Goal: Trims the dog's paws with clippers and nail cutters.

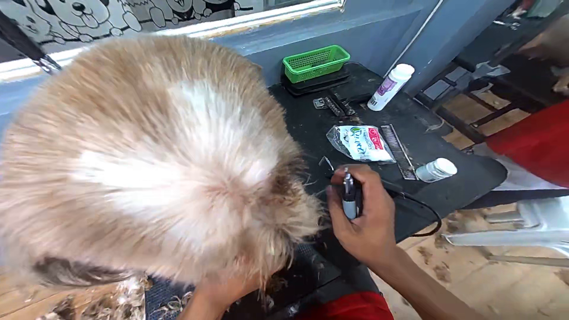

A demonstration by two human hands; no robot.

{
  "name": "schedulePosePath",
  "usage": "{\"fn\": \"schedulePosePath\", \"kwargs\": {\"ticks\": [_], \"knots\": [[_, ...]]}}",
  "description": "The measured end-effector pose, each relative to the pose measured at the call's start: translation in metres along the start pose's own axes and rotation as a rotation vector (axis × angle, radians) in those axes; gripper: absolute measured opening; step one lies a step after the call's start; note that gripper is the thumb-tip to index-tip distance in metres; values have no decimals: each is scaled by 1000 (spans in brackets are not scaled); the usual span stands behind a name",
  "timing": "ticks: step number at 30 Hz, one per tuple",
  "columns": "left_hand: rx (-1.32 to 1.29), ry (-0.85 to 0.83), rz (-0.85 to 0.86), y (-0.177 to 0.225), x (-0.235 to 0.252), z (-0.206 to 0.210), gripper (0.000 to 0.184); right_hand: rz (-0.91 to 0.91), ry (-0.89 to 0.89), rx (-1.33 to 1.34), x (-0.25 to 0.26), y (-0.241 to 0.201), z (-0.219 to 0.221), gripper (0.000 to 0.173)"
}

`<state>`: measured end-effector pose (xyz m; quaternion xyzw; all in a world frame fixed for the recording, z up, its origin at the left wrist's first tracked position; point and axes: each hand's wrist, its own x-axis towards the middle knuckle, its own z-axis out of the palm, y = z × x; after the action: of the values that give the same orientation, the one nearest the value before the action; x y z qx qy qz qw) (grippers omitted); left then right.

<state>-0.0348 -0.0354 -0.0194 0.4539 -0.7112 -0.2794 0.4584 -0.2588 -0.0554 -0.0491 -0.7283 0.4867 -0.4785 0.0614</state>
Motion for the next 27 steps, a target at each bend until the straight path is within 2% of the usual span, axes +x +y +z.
{"fn": "schedulePosePath", "kwargs": {"ticks": [3,5,8,12,14,16,18,20,23,27], "knots": [[-121,-7,-29,8,7,-11,16,-177,51,2,22,-4,4,31],[-203,-9,-66,24,20,-20,18,-213,61,26,30,-10,9,30],[-241,9,-140,21,17,-24,14,-254,45,39,36,-16,15,32],[-130,-24,-115,13,13,-10,16,-251,49,108,42,-23,23,34],[-139,-69,-187,11,14,-5,19,-144,-1,260,41,-25,21,32],[-163,-112,-117,-14,7,-4,32,102,-133,541,40,-26,14,31],[-136,-129,-43,-14,11,3,34,295,-223,801,37,-21,10,26],[-88,-151,-26,-1,18,11,26,246,-202,665,28,-14,11,27],[-45,-160,-11,2,19,17,21,-2,-35,276,11,1,19,30],[2,-154,-21,5,19,21,12,-148,126,35,-3,11,21,33]]}}
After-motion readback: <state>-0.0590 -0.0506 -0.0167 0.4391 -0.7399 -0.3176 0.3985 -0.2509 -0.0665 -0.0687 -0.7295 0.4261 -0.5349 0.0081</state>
